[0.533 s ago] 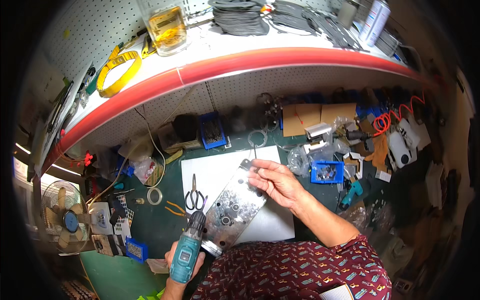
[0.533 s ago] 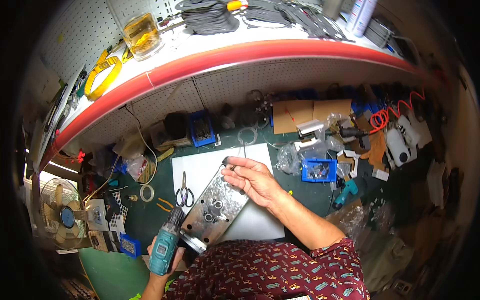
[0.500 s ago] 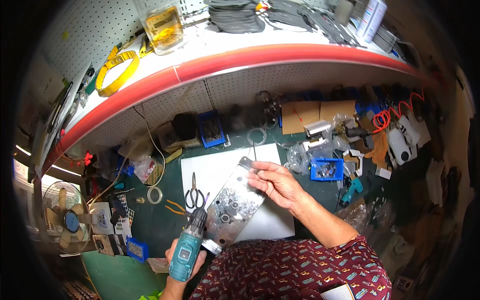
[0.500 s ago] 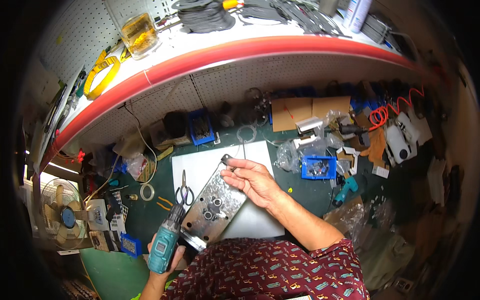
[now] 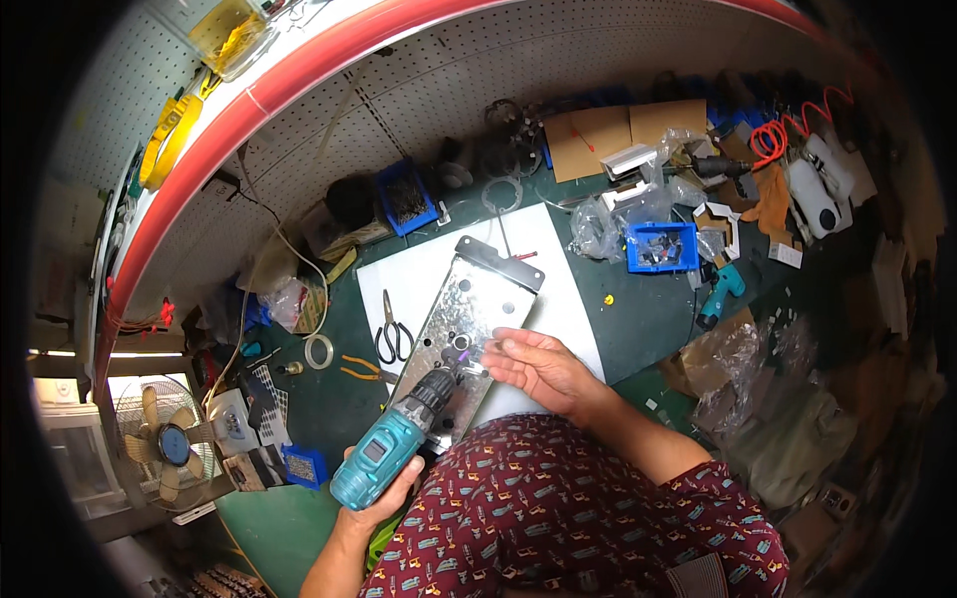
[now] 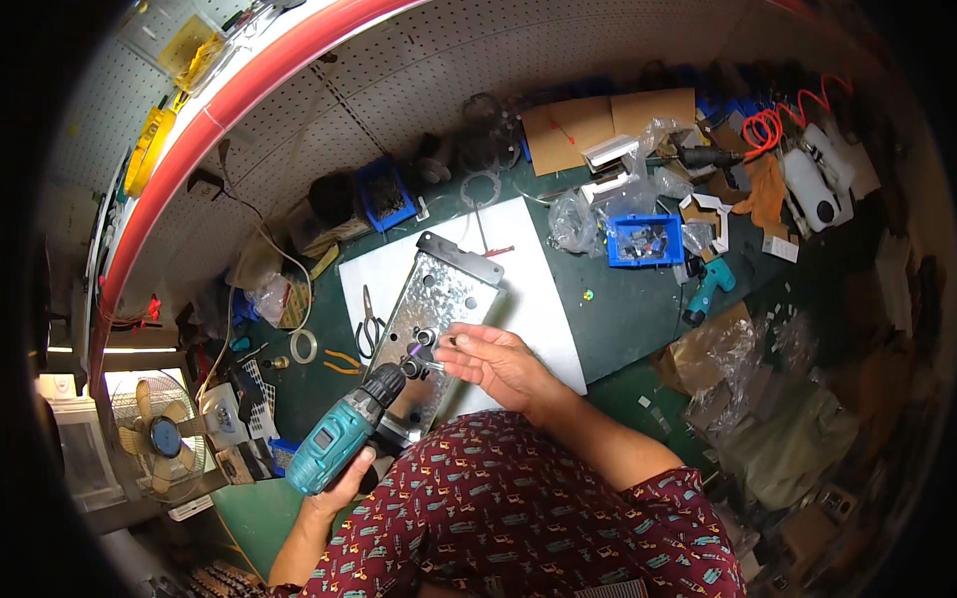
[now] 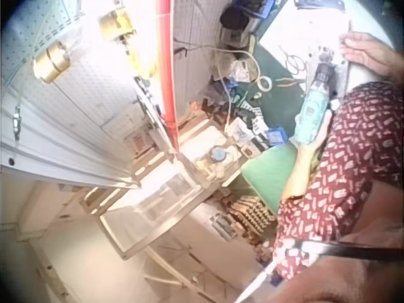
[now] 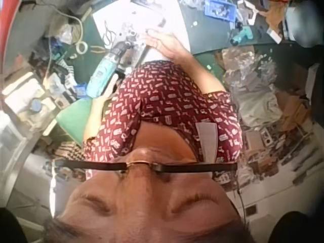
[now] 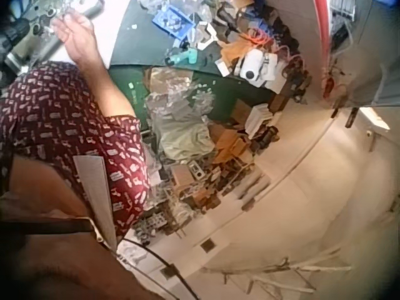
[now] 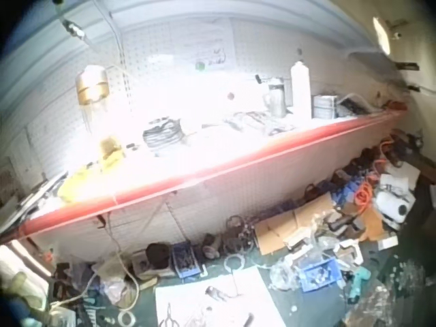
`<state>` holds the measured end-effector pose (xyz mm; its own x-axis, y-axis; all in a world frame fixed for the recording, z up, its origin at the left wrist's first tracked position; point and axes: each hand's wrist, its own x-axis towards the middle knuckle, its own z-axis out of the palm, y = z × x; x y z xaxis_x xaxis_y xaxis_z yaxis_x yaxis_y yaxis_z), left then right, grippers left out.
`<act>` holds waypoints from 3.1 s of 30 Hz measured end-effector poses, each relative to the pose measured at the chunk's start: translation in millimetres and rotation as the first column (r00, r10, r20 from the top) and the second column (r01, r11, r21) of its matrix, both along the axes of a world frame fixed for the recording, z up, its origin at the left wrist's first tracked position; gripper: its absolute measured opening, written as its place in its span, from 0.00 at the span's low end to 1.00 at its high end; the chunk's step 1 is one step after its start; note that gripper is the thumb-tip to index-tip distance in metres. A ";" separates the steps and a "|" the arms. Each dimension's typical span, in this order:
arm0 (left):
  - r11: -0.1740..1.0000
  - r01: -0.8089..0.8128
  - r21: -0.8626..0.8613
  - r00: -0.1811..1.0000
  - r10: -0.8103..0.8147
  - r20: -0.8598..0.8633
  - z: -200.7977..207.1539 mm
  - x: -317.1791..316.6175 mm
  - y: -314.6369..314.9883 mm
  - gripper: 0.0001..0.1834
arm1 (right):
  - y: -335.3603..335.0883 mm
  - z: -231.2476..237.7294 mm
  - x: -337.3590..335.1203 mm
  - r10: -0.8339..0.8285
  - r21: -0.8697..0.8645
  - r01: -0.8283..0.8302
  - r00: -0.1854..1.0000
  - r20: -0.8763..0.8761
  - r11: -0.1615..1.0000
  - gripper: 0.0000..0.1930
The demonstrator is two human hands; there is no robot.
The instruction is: The person uses a cordless drill to fasten screws into a metal chassis, then places the chassis into a green box. The person then picks up a black power adapter and places it into a cardboard box.
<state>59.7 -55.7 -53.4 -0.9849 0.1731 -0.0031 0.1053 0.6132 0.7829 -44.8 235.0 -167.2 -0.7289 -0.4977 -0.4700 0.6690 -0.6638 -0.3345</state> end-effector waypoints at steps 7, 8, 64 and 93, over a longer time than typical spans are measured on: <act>0.994 -0.086 0.070 0.942 0.058 0.331 1.2 6.4 -1.8 0.19 | -8.5 -18.3 3.9 0.006 -0.120 -0.007 1.000 -0.006 0.993 0.20; 0.991 -0.105 0.085 0.940 0.071 0.335 1.3 6.4 -0.9 0.19 | -9.1 -19.2 4.2 0.005 -0.126 -0.005 1.000 -0.002 0.992 0.20; 0.862 0.370 -0.348 0.862 -0.179 0.474 57.5 -109.2 34.3 0.16 | -40.5 41.2 -14.2 0.068 0.338 0.569 0.442 -0.894 0.750 0.21; 0.894 0.315 -0.317 0.755 -0.034 0.655 69.2 -113.2 34.7 0.18 | -103.0 53.5 -36.1 0.113 0.211 0.664 0.188 -0.976 0.717 0.32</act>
<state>-53.5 -21.0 15.8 -0.6873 0.1869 -0.7019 -0.1769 0.8941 0.4114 -80.9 132.0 -113.6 -0.8076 -0.1163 0.5781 -0.5572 -0.1702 -0.8127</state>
